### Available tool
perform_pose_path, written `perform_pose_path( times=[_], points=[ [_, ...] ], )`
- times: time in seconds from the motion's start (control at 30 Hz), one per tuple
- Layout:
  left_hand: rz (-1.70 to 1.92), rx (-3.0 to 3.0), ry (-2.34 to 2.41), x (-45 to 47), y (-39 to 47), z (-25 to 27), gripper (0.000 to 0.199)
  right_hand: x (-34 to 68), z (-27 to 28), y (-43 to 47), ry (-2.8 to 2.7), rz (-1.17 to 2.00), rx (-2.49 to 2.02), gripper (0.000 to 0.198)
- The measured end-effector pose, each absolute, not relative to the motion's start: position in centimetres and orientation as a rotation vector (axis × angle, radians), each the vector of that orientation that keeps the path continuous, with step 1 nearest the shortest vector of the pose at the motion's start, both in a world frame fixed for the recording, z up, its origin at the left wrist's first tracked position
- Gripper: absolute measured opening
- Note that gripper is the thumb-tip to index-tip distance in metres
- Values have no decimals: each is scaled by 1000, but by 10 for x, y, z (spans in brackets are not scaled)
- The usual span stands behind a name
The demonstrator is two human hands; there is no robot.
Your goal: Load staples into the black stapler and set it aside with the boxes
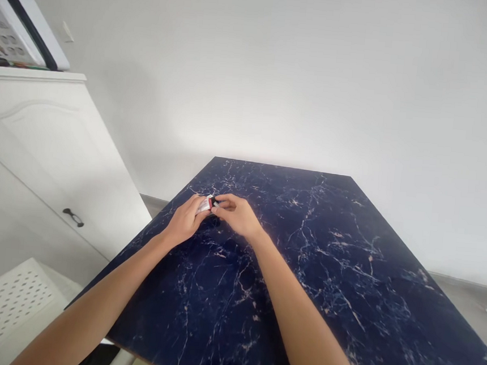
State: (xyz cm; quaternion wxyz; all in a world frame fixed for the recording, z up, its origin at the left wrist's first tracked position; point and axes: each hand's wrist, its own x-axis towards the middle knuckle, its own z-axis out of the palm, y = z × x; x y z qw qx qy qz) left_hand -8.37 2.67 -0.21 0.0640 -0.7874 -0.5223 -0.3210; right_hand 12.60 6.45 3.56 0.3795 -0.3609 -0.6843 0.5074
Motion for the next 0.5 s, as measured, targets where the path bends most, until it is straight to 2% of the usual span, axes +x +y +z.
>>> perform_pose_path(
  times=[0.13,0.3,0.5],
  points=[
    [-945,-2436,-1559,-79,26,-1,39,131,32,67,-1808,1282,-922,25],
    [-956,-2537,-1617,-76,28,-3,39,144,40,65,-2165,1055,-875,25],
    [-1178,-2840,-1778,-74,22,2,45,153,50,62,-2407,791,-905,28]
  ],
)
